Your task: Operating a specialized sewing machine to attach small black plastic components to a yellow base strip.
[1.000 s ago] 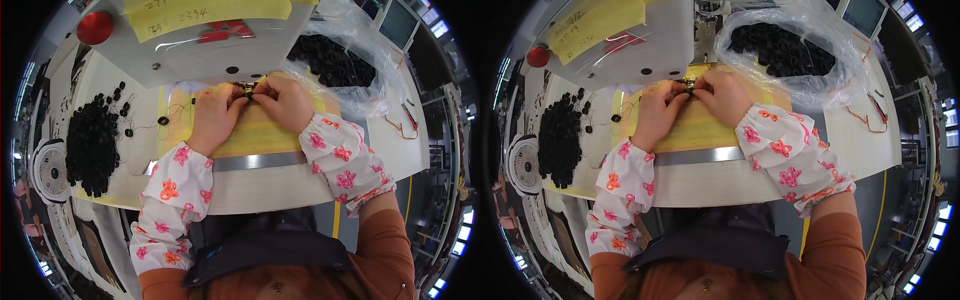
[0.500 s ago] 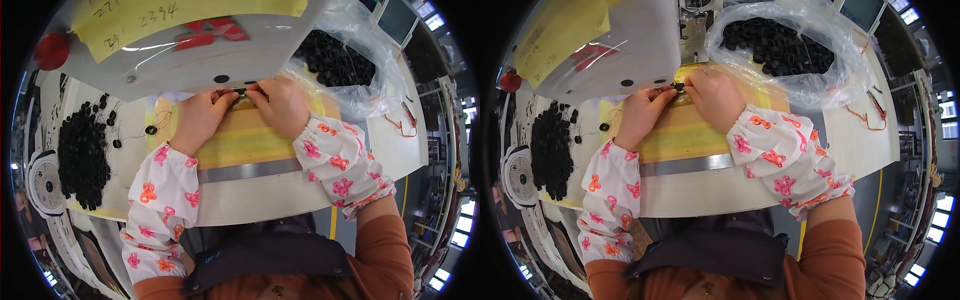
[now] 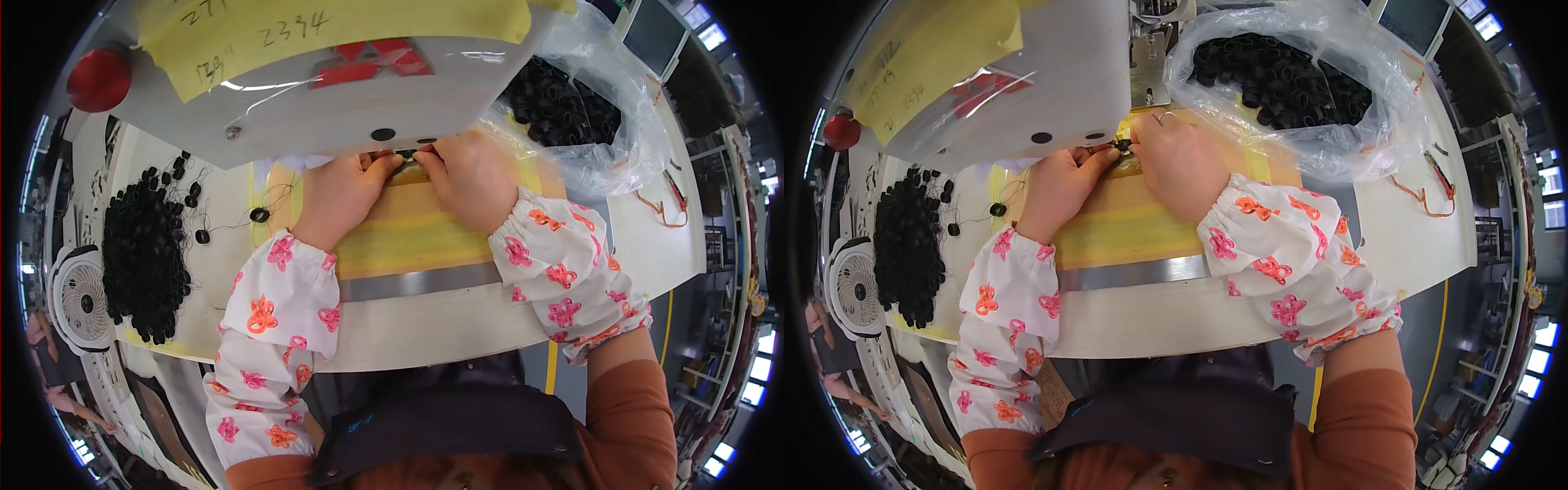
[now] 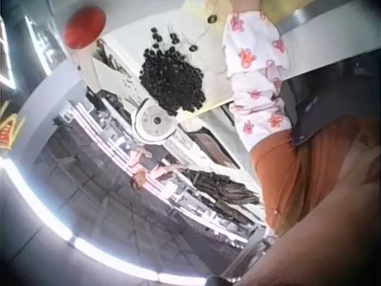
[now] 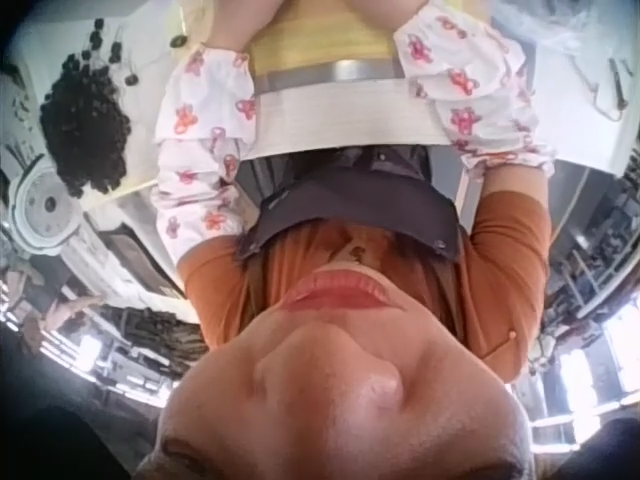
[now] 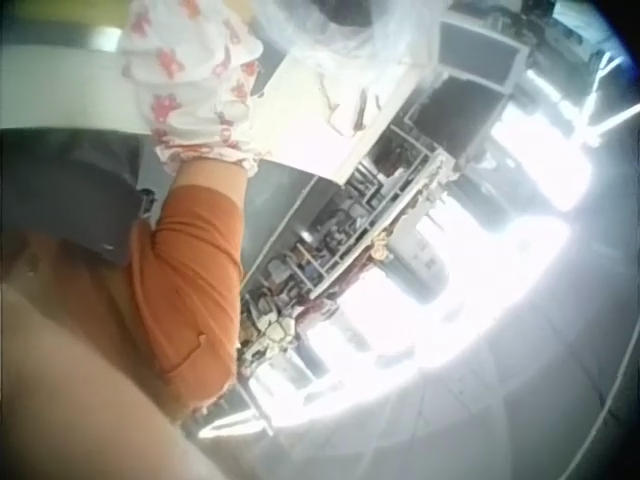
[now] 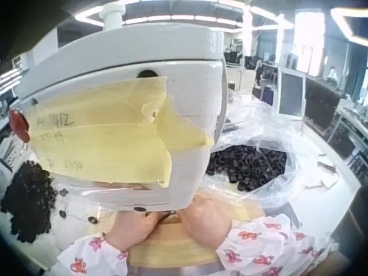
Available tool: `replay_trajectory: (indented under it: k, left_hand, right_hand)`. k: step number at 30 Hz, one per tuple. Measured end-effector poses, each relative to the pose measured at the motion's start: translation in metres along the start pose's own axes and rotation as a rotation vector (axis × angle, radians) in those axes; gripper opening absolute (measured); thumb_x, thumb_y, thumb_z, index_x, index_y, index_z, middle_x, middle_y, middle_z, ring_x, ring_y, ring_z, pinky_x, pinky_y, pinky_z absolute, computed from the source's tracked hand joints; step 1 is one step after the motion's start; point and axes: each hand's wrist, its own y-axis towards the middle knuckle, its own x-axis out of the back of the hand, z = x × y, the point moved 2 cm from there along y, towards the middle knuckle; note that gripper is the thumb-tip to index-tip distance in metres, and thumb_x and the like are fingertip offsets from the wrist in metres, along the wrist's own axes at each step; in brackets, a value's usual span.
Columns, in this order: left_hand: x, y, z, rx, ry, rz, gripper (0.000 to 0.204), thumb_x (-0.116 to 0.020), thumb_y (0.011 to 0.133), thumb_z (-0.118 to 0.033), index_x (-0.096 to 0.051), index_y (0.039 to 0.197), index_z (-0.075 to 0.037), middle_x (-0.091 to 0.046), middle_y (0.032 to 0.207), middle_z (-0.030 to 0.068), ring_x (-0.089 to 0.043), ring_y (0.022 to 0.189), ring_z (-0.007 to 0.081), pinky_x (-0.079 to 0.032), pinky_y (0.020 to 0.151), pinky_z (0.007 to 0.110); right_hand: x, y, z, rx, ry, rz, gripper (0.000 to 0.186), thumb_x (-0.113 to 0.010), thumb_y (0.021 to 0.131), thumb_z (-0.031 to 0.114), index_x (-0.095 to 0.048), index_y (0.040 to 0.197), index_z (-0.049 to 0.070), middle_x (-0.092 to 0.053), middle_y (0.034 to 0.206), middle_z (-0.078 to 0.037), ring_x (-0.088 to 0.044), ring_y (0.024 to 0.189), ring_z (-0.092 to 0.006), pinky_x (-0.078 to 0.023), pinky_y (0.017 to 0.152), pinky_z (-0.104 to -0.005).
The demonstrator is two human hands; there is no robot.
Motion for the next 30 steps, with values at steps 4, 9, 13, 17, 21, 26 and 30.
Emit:
replay_trajectory:
  k: [4,9,13,17,21,26,30]
  left_hand:
    - [0.001,0.001,-0.003,0.043,0.028,0.009,0.027,-0.06,0.077,-0.03,-0.061,0.078,-0.003,-0.052,0.053,0.0013,-0.043,0.047,0.0077,-0.033,0.046,0.025]
    - [0.0,0.003,0.007,0.093,-0.066,0.003,0.03,-0.06,0.077,-0.03,-0.061,0.079,-0.001,-0.052,0.053,0.002,-0.045,0.048,0.0073,-0.035,0.047,0.024]
    - [0.005,0.0,-0.007,0.109,0.015,0.03,0.029,-0.061,0.077,-0.029,-0.061,0.077,0.0,-0.052,0.054,-0.0002,-0.044,0.049,0.0057,-0.036,0.048,0.023]
    - [0.004,-0.001,0.0,0.143,0.034,0.031,0.028,-0.06,0.076,-0.03,-0.061,0.074,-0.002,-0.054,0.056,-0.0001,-0.048,0.05,0.0086,-0.038,0.049,0.024]
    - [0.003,-0.001,0.008,0.191,-0.009,0.043,0.03,-0.058,0.076,-0.032,-0.061,0.074,-0.003,-0.058,0.058,0.0029,-0.053,0.051,0.0132,-0.04,0.05,0.025]
    - [0.002,-0.002,-0.003,0.136,-0.029,0.003,0.024,-0.063,0.076,-0.024,-0.06,0.077,0.0,-0.053,0.053,-0.0024,-0.042,0.047,0.0029,-0.033,0.045,0.021]
    - [0.002,0.0,-0.008,0.072,0.0,0.031,0.023,-0.061,0.077,-0.023,-0.06,0.077,0.0,-0.055,0.054,0.0012,-0.045,0.047,0.0065,-0.035,0.046,0.023]
  right_hand:
    - [0.003,0.003,0.001,0.01,-0.01,-0.016,0.009,-0.055,0.074,0.008,-0.049,0.077,0.002,-0.055,0.075,-0.016,-0.055,0.066,-0.0332,-0.044,0.057,-0.0402]
    - [-0.001,0.006,0.003,-0.008,-0.035,0.023,0.011,-0.056,0.073,0.007,-0.049,0.077,0.0,-0.055,0.073,-0.018,-0.055,0.065,-0.0345,-0.044,0.057,-0.0409]
    - [-0.002,0.004,0.0,-0.022,-0.005,-0.003,0.011,-0.057,0.072,0.007,-0.049,0.076,-0.001,-0.055,0.072,-0.018,-0.054,0.065,-0.0349,-0.044,0.056,-0.0412]
    - [-0.001,0.005,0.002,0.002,0.022,-0.081,0.012,-0.059,0.072,0.009,-0.061,0.068,-0.003,-0.056,0.06,-0.017,-0.053,0.056,-0.0323,-0.043,0.054,-0.0372]
    - [-0.001,0.005,0.003,0.051,0.027,-0.086,0.01,-0.06,0.07,0.007,-0.058,0.068,-0.002,-0.055,0.06,-0.017,-0.053,0.055,-0.0305,-0.042,0.052,-0.036]
    - [-0.002,0.004,-0.002,0.082,0.081,-0.126,0.009,-0.061,0.069,0.003,-0.054,0.067,-0.002,-0.054,0.058,-0.015,-0.053,0.054,-0.0281,-0.042,0.049,-0.0341]
    - [0.001,0.005,-0.007,0.092,0.117,-0.094,0.009,-0.061,0.067,0.003,-0.053,0.067,-0.001,-0.054,0.057,-0.013,-0.053,0.051,-0.0275,-0.042,0.047,-0.0332]
